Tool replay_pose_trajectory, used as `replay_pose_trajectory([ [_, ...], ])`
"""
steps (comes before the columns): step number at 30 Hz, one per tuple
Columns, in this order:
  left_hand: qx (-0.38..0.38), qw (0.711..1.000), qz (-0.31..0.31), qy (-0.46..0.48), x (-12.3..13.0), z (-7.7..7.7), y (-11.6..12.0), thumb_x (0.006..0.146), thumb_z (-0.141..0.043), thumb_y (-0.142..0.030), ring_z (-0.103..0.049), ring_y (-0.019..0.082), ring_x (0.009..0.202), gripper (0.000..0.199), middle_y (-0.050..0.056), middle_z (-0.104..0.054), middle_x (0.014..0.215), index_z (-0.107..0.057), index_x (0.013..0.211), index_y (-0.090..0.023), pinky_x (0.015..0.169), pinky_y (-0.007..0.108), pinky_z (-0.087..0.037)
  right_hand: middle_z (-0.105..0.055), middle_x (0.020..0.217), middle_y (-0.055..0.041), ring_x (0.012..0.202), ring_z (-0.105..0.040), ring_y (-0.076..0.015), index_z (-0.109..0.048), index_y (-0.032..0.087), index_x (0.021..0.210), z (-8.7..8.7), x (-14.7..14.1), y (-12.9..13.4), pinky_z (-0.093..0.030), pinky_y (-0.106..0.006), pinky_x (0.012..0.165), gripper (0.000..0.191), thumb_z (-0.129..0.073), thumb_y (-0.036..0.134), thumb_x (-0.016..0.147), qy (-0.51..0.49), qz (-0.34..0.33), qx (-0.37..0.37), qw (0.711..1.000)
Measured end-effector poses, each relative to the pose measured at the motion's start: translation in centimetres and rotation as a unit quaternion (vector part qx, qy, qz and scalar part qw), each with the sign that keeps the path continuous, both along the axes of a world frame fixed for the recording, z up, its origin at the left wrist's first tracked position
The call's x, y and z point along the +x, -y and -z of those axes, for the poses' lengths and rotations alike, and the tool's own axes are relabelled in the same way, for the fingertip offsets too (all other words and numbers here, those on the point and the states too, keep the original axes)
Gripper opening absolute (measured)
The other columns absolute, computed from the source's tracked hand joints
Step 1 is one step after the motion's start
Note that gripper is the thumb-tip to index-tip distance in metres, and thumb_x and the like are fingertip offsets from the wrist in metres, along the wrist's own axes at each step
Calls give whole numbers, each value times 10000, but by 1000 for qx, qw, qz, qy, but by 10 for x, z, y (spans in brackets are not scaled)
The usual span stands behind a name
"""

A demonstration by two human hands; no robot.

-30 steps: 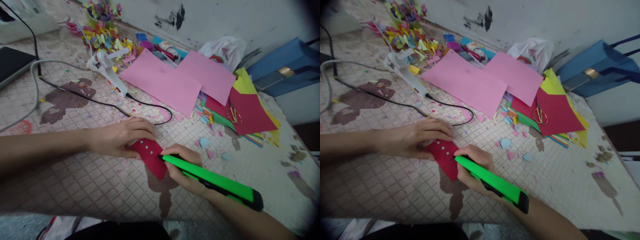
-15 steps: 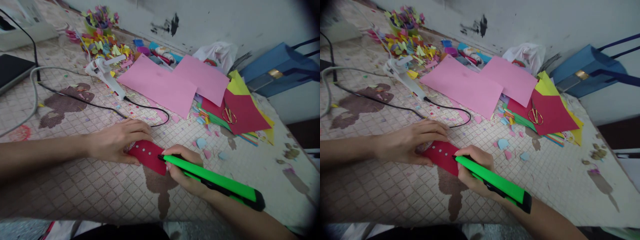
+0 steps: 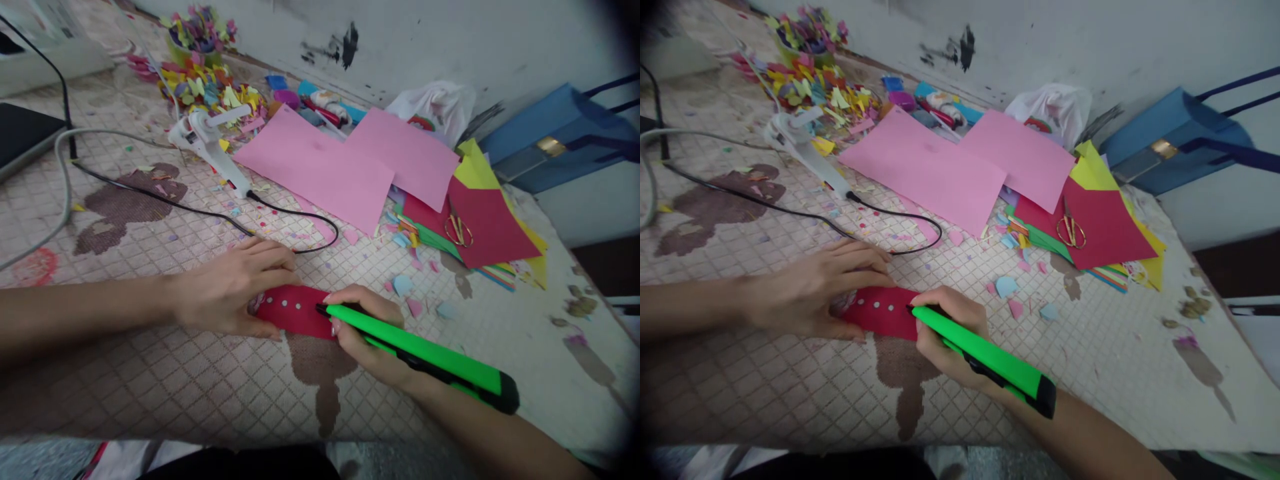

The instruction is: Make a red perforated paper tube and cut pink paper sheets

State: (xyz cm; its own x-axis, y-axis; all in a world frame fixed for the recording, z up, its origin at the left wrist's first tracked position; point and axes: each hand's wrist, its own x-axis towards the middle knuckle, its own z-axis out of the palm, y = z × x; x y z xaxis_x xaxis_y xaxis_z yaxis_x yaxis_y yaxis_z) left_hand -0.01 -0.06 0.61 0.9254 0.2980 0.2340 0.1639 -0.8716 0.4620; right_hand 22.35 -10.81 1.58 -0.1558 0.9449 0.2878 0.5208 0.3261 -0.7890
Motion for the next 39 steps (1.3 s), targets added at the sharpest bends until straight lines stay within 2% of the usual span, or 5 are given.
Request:
replay_pose_trajectory([
  [17,-2,1000,-3,-12,-2,-1,2,735,-674,-557,-529,289,1019,529,107,-594,1087,-589,1098,-180,902,446,-404,-682,808,-20,709,-649,-140,-636,202,932,-2,-1,-3,-514,-258,627,188,-565,112,783,25,-39,-4,999],
  [20,-3,1000,-14,-15,-1,-2,4,756,-665,-503,-533,281,1010,462,95,-599,1079,-594,1093,-196,903,441,-401,-675,798,-11,685,-640,-137,-631,212,935,-2,0,-4,-519,-260,615,197,-561,107,783,22,-54,-8,998],
  [25,7,999,-36,-25,0,-4,10,760,-675,-394,-537,277,1003,379,91,-602,1074,-601,1072,-191,888,428,-405,-686,790,-10,679,-648,-137,-637,213,922,-2,2,-2,-525,-258,614,196,-565,105,774,-7,-16,14,1000],
  [28,15,999,-42,-25,0,-5,13,771,-666,-416,-545,279,990,380,89,-609,1047,-603,1071,-191,879,431,-406,-691,777,-3,671,-648,-132,-643,209,903,-1,2,0,-517,-245,598,185,-571,109,767,-11,6,12,1000],
  [39,47,997,-56,-9,0,-1,15,776,-659,-461,-558,292,998,406,100,-623,1044,-603,1067,-182,889,446,-408,-707,781,-12,699,-677,-148,-648,208,887,-3,-2,-1,-527,-257,611,175,-564,124,759,5,-1,20,1000],
])
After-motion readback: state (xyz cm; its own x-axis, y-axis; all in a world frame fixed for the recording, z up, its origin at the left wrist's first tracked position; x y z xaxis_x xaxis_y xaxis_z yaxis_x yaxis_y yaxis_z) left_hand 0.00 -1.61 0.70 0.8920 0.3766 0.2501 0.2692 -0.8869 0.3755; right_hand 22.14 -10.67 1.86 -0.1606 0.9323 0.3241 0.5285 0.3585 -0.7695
